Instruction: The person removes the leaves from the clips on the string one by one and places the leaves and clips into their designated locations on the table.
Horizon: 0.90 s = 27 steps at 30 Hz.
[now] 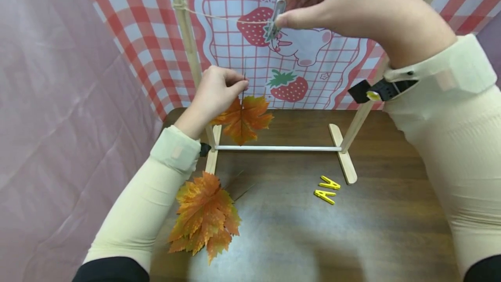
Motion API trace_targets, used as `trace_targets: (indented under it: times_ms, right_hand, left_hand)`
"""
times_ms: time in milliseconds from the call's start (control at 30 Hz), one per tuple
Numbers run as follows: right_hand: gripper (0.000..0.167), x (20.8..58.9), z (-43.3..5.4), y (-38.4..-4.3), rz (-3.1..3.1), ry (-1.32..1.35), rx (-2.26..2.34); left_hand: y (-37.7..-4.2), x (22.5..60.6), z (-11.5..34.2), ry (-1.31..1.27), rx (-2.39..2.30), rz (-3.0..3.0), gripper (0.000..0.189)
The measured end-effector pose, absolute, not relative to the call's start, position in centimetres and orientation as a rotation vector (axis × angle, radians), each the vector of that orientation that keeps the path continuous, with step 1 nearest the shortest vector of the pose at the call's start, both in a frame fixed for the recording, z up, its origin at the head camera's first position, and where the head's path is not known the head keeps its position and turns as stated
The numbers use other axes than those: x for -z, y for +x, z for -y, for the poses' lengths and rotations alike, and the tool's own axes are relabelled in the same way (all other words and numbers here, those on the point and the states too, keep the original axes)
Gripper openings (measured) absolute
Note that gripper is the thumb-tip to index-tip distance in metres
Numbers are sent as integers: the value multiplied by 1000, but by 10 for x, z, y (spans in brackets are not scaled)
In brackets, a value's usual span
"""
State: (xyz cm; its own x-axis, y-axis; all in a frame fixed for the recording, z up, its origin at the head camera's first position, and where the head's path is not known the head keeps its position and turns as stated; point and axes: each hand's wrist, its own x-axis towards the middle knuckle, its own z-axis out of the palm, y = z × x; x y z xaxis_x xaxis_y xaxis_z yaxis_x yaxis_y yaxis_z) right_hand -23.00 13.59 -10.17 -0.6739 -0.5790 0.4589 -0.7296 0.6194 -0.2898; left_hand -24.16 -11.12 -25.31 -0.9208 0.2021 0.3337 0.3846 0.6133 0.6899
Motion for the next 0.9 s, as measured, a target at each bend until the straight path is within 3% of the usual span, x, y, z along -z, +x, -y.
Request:
trace_targets:
  times_ms: [400,900]
  right_hand:
    - [18,124,-145,-215,2461,1194,-825]
    - [25,159,-160,-208,2482,1145,-962]
  left_hand:
    - [-229,255,121,-470,1194,2683,20]
    - [-211,259,136,-567,1153,2797,17]
